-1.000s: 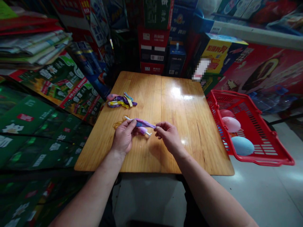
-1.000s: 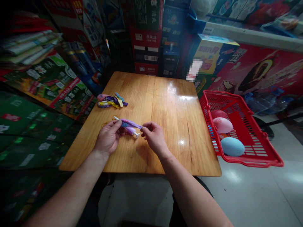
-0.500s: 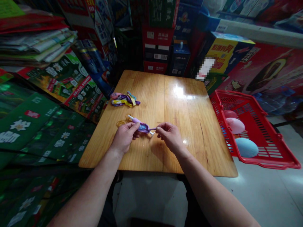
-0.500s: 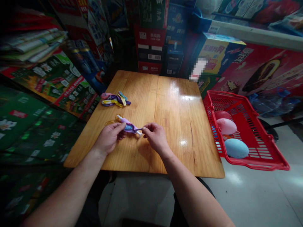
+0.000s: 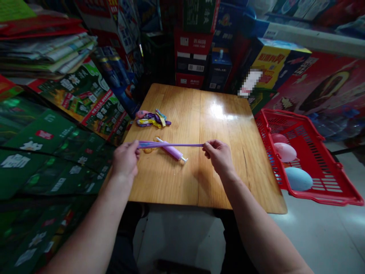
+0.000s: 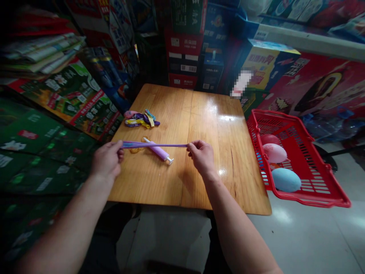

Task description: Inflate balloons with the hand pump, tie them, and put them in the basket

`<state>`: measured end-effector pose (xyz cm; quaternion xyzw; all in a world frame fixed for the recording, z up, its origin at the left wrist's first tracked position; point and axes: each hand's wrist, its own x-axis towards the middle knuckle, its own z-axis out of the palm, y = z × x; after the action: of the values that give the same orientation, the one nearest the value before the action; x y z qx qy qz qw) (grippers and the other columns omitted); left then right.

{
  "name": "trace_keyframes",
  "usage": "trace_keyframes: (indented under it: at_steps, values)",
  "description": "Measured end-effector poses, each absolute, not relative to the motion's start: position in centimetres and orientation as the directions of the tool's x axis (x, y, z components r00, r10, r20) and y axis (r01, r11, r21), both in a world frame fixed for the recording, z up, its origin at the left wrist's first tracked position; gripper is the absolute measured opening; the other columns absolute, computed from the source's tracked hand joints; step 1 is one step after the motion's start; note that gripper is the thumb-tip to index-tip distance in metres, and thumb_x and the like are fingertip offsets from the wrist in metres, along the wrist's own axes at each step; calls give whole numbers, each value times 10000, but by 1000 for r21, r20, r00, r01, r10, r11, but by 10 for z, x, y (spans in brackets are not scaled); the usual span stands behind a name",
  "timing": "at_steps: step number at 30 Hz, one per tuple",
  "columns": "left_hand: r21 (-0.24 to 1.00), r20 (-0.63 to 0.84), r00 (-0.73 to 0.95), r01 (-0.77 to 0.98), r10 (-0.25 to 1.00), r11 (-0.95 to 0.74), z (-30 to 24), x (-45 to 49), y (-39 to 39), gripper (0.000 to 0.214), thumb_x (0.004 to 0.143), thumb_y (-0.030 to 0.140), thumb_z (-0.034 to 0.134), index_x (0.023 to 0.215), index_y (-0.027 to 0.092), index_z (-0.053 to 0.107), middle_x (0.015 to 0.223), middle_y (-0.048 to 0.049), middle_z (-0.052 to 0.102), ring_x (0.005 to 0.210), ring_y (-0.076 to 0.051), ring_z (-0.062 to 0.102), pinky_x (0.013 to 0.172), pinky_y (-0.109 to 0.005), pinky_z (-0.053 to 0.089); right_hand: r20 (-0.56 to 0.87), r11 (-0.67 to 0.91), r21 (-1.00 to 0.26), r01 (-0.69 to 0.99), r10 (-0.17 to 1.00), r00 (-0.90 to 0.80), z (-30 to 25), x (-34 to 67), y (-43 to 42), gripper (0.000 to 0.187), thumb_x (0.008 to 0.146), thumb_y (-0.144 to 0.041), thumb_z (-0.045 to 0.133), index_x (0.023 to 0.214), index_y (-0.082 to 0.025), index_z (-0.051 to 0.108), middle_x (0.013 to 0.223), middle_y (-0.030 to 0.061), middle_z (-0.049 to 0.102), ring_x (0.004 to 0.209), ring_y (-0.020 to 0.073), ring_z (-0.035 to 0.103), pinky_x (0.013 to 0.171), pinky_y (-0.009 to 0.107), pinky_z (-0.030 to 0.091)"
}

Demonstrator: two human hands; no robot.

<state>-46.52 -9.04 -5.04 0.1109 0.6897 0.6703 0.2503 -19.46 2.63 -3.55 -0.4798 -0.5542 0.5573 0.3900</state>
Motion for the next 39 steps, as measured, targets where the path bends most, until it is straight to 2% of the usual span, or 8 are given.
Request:
trace_keyframes:
  at_steps: [4,9,13,16,21,25,31,39]
  values:
    - [987,-162,-629,-93,760,134,-58,-414,-88,316,785,402,770,651,155,624,559,2,558,492,-82,477,457,-181,337,11,119,-971,207,887,-462,-40,-223,-8,123,859,-278,666,776,-188,684,645,5,647,566,126,576,539,251,428]
    - [889,-348,-661,-459,665,9,-44,-407,-91,321,778,456,770,801,159,650,671,-19,646,448,-58,477,405,-162,283,96,258,-927,271,864,-495,-44,-244,-30,52,876,-231,669,852,-204,707,696,0,669,612,132,586,577,256,430]
    - [725,-620,-267,-555,738,409,-38,-399,-105,460,805,592,715,836,136,660,651,-64,644,371,-92,508,326,-173,172,121,294,-906,303,868,-481,-46,-249,-31,51,889,-214,661,889,-209,712,720,-1,688,625,139,613,591,263,448]
    - [687,-594,-74,-565,801,458,-40,-383,-111,479,823,628,684,856,150,664,670,-42,627,394,-104,546,319,-173,188,155,346,-886,308,848,-507,-46,-251,-33,70,910,-210,643,902,-218,712,759,6,688,657,143,628,627,271,481]
    - [660,-530,-196,-706,825,257,-45,-381,-103,304,791,410,805,877,152,670,739,1,624,452,-38,499,356,-137,262,349,556,-789,262,756,-554,-39,-249,-39,67,918,-217,653,880,-220,709,914,50,677,842,174,645,774,316,523]
    - [665,-488,-313,-738,815,114,-43,-396,-97,237,749,230,839,911,123,703,756,-6,643,526,-40,539,429,-121,366,412,616,-752,235,717,-562,-34,-249,-40,106,938,-255,631,1027,-227,681,1022,71,662,967,200,633,872,352,526]
    - [744,-346,-573,-650,743,-155,-32,-436,-85,145,799,213,792,870,116,712,754,-30,684,572,-91,612,466,-164,457,303,592,-591,548,792,-529,-48,-252,-27,356,877,-310,673,1206,-184,619,1162,148,625,1098,298,567,970,463,473]
    - [683,-414,-589,-705,694,-192,-38,-458,-67,66,850,67,695,830,129,682,753,-18,692,593,-87,642,496,-162,506,213,517,-545,660,847,-488,-58,-246,-19,144,918,-263,562,999,-184,651,939,121,634,910,267,584,833,402,479]
